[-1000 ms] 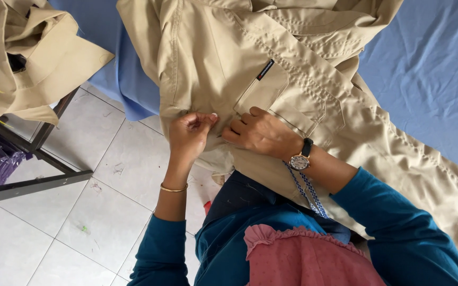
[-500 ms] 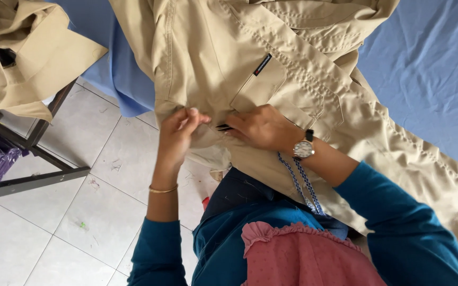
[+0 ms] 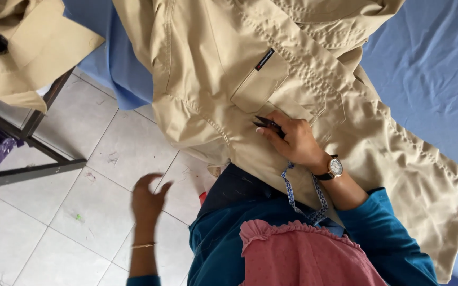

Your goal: Trimming loose threads from the pocket and flap of a tan garment using a small hand-held thread trimmer.

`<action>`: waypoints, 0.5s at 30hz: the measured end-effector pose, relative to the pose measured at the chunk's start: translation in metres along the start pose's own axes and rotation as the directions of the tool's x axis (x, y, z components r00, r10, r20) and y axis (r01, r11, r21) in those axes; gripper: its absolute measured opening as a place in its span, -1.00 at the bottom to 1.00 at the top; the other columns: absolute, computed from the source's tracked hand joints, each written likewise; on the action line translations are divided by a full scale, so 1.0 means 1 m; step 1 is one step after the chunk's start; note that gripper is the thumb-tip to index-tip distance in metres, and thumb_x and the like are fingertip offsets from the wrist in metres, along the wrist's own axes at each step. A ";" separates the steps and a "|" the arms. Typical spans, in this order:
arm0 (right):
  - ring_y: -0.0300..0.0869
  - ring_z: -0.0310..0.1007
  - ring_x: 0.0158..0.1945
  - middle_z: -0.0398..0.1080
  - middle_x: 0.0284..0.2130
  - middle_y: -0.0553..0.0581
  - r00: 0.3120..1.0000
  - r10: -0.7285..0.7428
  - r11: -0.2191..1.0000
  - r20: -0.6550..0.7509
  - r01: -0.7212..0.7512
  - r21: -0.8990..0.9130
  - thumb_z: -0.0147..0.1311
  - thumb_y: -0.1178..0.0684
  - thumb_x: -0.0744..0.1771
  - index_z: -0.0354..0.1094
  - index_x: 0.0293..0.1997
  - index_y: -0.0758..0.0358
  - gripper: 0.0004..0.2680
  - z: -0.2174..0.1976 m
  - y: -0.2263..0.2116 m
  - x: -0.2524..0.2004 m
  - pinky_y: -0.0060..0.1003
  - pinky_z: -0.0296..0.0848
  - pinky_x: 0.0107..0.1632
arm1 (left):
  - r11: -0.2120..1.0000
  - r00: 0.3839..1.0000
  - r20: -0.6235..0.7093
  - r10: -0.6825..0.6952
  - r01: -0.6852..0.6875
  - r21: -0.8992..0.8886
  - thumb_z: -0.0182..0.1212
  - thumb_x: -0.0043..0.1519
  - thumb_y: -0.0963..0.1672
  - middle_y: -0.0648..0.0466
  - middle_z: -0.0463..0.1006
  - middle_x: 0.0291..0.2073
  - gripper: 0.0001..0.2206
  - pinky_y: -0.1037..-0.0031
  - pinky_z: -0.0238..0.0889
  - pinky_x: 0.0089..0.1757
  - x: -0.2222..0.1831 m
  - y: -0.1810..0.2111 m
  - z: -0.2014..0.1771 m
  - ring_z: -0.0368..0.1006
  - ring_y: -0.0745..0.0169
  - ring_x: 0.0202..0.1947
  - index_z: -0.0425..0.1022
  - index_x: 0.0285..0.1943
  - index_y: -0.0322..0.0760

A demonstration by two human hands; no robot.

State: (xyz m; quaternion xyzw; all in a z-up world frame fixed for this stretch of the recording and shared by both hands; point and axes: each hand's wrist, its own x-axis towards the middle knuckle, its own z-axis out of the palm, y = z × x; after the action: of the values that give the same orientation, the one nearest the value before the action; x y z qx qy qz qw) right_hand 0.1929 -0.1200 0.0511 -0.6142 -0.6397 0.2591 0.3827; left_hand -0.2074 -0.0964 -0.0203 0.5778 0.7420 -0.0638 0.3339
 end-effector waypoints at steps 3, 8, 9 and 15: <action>0.04 0.30 -0.75 0.12 -0.89 0.12 0.996 -0.078 0.996 -0.031 0.077 -0.044 0.19 0.01 0.35 0.40 -0.12 0.20 -0.86 0.002 0.000 0.001 -0.27 0.32 -0.54 | 0.709 0.564 -0.521 0.641 -0.694 0.122 0.60 -0.01 -0.01 -0.03 0.64 -0.12 -0.56 0.30 0.37 -0.02 -0.021 0.058 0.041 0.55 -0.03 -0.03 0.60 -0.03 -0.25; 0.01 0.36 -0.72 0.14 -0.87 0.04 0.993 -0.089 0.996 -0.077 0.088 -0.012 0.22 0.01 0.35 0.42 -0.12 0.20 -0.86 0.003 0.013 -0.006 -0.29 0.36 -0.53 | 0.462 0.222 -0.706 0.673 -0.871 0.165 0.42 0.21 -0.05 0.13 0.65 -0.16 -0.72 0.47 0.51 -0.18 -0.043 0.133 0.072 0.59 0.18 -0.21 0.59 0.01 -0.25; 0.01 0.36 -0.72 0.14 -0.87 0.04 0.993 -0.088 0.996 -0.078 0.087 -0.014 0.22 0.01 0.35 0.42 -0.12 0.20 -0.86 0.003 0.012 -0.006 -0.29 0.36 -0.53 | 0.460 0.222 -0.706 0.673 -0.873 0.164 0.42 0.21 -0.05 0.13 0.65 -0.16 -0.72 0.47 0.51 -0.18 -0.042 0.134 0.072 0.59 0.18 -0.21 0.59 0.01 -0.25; 0.05 0.38 -0.69 0.18 -0.83 0.08 0.990 -0.101 0.993 -0.098 0.106 0.045 0.22 0.04 0.35 0.43 -0.14 0.25 -0.87 0.002 0.007 -0.004 -0.26 0.36 -0.52 | 0.347 0.165 -0.690 0.705 -0.929 0.132 0.38 0.19 -0.24 0.14 0.65 -0.40 -0.94 0.53 0.51 -0.33 -0.044 0.134 0.048 0.58 0.16 -0.41 0.66 -0.20 -0.25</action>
State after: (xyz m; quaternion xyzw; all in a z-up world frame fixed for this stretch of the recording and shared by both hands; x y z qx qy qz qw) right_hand 0.1950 -0.1225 0.0437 -0.5820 -0.6451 0.2249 0.4410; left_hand -0.0621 -0.1117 0.0070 0.8045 0.3615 0.4546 0.1242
